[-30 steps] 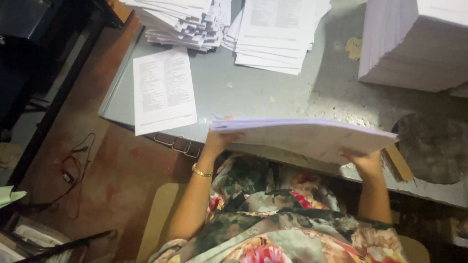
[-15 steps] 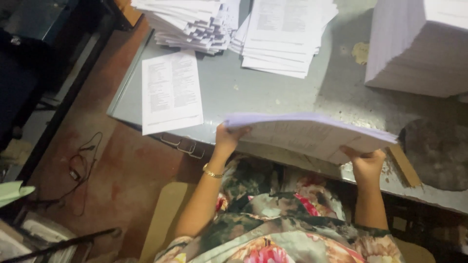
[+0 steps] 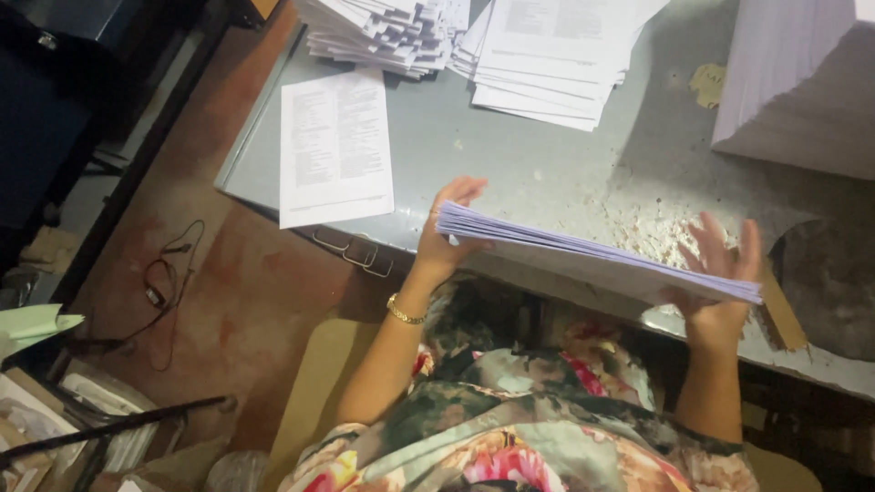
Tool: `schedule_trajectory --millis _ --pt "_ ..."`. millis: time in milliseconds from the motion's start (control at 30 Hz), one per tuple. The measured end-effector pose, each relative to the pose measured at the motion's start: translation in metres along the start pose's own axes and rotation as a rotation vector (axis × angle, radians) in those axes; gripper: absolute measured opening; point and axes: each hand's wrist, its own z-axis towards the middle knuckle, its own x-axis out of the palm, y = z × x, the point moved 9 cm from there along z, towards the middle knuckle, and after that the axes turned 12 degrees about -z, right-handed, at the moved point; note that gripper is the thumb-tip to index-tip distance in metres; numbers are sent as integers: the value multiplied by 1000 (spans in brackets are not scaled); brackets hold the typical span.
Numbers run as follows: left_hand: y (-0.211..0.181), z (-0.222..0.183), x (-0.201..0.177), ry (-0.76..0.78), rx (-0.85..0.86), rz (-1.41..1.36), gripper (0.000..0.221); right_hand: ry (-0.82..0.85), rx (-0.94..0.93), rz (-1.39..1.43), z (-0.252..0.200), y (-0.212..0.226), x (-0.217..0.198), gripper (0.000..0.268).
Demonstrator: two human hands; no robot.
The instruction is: Organizing, aligning, and stacking printed papers on a production desk.
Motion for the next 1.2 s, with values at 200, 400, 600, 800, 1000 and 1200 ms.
schedule_trajectory --millis 200,400,600,800,1000,1200 --pt "-14 -4 13 -56 -91 147 74 27 29 87 -12 -30 6 82" --pt "39 -15 -19 -330 -72 -20 25 -332 289 -172 -36 -104 -32 29" --pt "-67 1 22 -205 45 143 24 -179 -56 -133 4 17 -13 44" --pt "-12 -14 8 -72 39 36 76 32 -39 51 -14 -18 12 94" --pt "-6 -8 2 -62 4 138 88 -102 33 -41 -6 18 3 100" --pt "-11 -12 7 -63 -68 184 85 1 -32 -42 -14 13 19 89"
